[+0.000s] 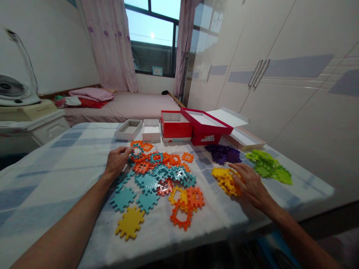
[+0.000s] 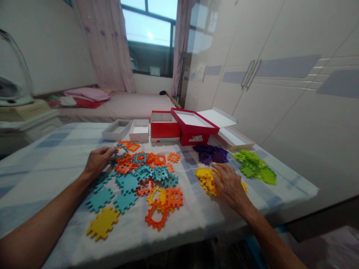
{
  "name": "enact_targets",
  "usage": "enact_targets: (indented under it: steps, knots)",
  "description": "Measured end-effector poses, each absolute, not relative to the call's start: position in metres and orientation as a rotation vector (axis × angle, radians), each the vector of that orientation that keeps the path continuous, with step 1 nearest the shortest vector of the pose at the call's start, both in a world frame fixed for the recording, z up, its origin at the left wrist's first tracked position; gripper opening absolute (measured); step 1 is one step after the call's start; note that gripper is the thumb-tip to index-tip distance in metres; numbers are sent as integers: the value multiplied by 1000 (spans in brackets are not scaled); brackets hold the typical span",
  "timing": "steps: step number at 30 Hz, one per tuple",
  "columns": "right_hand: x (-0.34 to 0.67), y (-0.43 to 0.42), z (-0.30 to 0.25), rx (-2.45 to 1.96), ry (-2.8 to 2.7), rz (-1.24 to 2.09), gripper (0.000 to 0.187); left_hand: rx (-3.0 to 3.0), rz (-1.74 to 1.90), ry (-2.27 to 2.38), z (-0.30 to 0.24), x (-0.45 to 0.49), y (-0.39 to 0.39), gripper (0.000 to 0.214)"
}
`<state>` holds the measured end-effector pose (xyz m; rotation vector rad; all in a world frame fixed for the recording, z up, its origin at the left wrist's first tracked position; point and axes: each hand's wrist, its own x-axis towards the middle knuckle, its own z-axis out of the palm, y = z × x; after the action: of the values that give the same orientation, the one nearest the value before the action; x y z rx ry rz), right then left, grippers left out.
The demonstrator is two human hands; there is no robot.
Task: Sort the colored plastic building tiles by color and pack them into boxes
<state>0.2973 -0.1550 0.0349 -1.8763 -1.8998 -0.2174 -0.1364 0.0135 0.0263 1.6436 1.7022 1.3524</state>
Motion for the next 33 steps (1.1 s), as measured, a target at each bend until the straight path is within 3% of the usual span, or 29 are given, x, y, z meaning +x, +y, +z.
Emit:
enact_targets:
  steps: [8, 17, 27, 33]
  knots:
    - [271, -149, 56, -1749, -1923, -281, 37, 1620, 1372, 1696, 26, -135, 14, 29]
    - [179, -119, 73, -1535, -2305, 254, 41, 1511, 1422, 1599, 17, -142, 19, 45]
    - [158, -86, 60, -1676, -2244, 327, 45, 1404, 1487, 1549, 11, -146, 25, 45]
    - [143, -100, 75, -1443, -2174, 531, 48, 1386, 1497, 1536, 12, -144, 25, 45]
